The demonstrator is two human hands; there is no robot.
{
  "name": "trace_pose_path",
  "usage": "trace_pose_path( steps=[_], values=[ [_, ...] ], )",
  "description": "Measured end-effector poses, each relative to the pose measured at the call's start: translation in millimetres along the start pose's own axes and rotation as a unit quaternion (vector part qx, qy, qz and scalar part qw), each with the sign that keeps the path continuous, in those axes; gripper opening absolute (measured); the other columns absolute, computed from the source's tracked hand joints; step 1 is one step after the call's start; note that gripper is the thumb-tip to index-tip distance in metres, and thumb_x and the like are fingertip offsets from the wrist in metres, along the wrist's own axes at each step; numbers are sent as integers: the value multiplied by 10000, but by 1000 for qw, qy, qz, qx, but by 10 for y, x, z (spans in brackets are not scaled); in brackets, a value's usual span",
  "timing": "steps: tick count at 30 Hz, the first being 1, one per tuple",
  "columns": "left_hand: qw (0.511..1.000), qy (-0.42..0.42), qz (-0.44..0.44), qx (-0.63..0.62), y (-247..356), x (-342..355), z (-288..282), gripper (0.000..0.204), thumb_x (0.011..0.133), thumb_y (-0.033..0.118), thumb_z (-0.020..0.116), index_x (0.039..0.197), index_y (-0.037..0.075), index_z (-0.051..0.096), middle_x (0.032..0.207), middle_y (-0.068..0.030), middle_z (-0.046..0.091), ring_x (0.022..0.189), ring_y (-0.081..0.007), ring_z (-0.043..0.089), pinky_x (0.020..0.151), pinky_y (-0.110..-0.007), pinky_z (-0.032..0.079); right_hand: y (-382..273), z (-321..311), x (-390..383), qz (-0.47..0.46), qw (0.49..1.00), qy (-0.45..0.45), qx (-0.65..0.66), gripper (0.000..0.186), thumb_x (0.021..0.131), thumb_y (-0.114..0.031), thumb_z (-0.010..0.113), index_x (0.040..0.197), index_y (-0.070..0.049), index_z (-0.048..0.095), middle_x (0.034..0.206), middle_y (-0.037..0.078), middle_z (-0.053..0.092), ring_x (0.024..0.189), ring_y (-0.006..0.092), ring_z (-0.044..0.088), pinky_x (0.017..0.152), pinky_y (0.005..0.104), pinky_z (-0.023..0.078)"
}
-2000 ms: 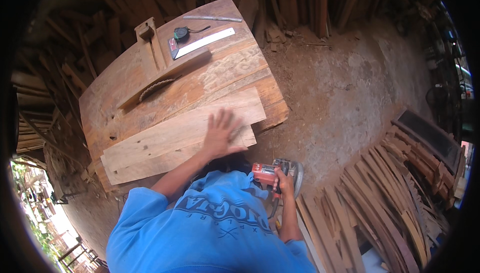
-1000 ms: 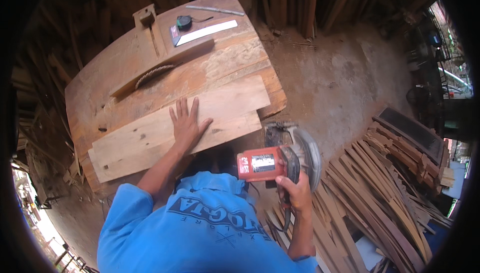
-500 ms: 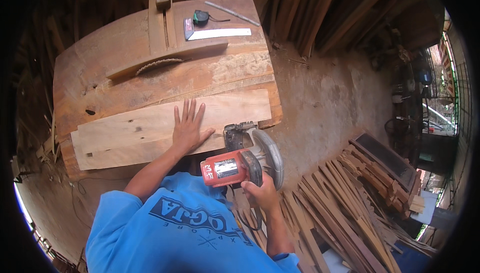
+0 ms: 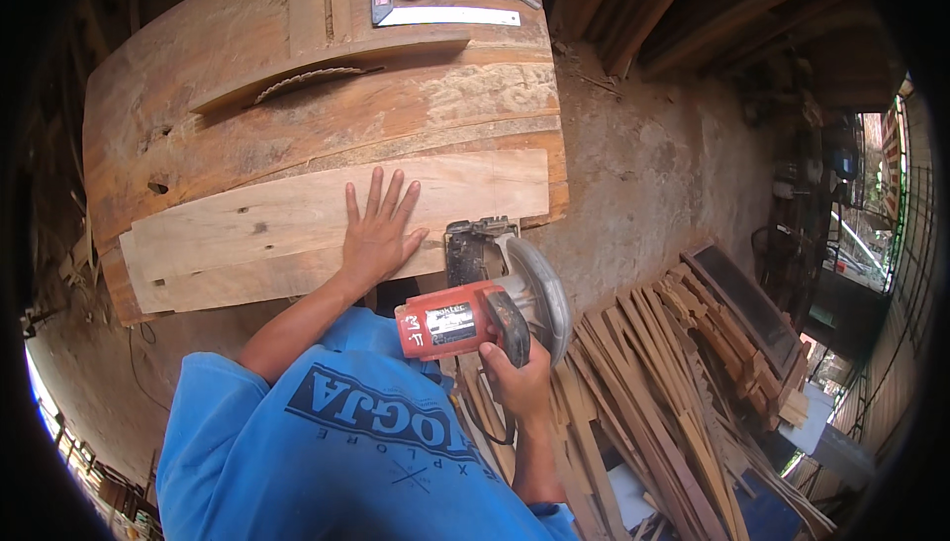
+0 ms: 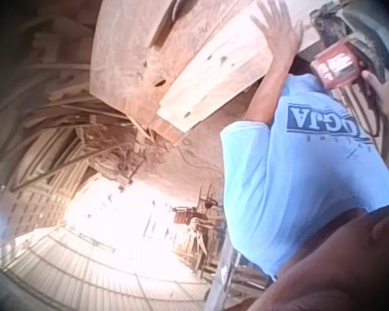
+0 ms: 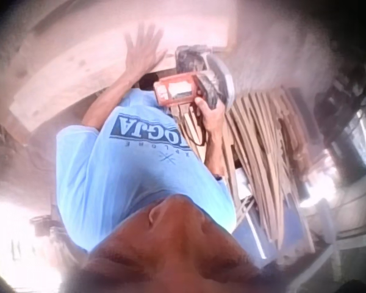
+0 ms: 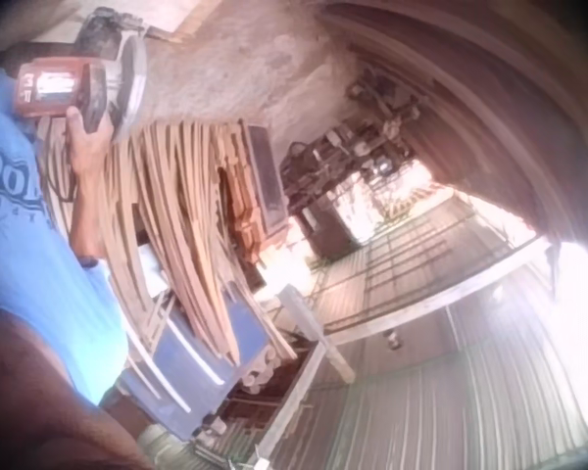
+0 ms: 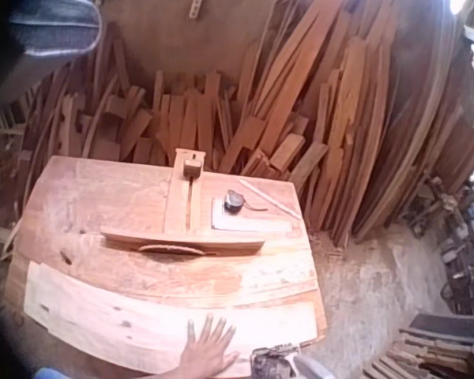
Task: The person uses a handheld circular saw to cut a plank of wood on a workbench. They position the wood, guide the saw along the plank to make a cut, and then move the cut piece aside. The process is repeated on another plank.
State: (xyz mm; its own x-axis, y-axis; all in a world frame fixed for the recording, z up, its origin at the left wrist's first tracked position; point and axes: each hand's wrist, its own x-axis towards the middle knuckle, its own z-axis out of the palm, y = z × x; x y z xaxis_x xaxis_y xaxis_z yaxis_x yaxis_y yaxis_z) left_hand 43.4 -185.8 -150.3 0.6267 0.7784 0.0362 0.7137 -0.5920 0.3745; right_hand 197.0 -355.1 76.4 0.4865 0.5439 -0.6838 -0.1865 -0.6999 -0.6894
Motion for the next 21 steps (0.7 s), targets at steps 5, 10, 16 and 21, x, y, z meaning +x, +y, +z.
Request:
trace_pose_path(
  steps=[5, 10, 16, 21],
  values=[
    [997, -42, 0, -72, 36, 7, -67, 1026, 896, 696, 645, 1653, 74, 340, 1740, -150, 266, 1640, -365, 125, 1245, -731, 25, -5, 4, 19, -1, 1000, 2, -16, 271, 930, -120, 769, 1135, 22, 663, 766, -14, 621, 620, 61, 539, 584, 242, 437],
    [998, -56, 4, -36, 38, 17, -106, 1103, 858, 762, 639, 1658, 72, 323, 1743, -144, 261, 1643, -357, 112, 1245, -735, 13, -32, 54, -12, 16, 1000, 13, -8, 230, 942, -123, 769, 1094, 13, 663, 766, -3, 631, 622, 69, 557, 571, 243, 443],
    [998, -46, 7, -42, 27, 11, -68, 1048, 851, 770, 638, 1658, 161, 361, 1742, -135, 268, 1641, -362, 119, 1242, -741, 13, -32, 92, -7, 22, 999, 31, -15, 189, 946, -124, 774, 1031, -1, 659, 746, -2, 625, 624, 67, 554, 567, 243, 443],
    [999, -42, 9, -24, 35, 0, -69, 1037, 838, 784, 637, 1649, 188, 389, 1741, -124, 276, 1639, -362, 128, 1242, -742, 21, -64, 57, 0, 21, 996, 24, -83, 163, 939, -127, 771, 925, -22, 647, 723, -20, 611, 625, 59, 539, 576, 247, 424]
  ],
)
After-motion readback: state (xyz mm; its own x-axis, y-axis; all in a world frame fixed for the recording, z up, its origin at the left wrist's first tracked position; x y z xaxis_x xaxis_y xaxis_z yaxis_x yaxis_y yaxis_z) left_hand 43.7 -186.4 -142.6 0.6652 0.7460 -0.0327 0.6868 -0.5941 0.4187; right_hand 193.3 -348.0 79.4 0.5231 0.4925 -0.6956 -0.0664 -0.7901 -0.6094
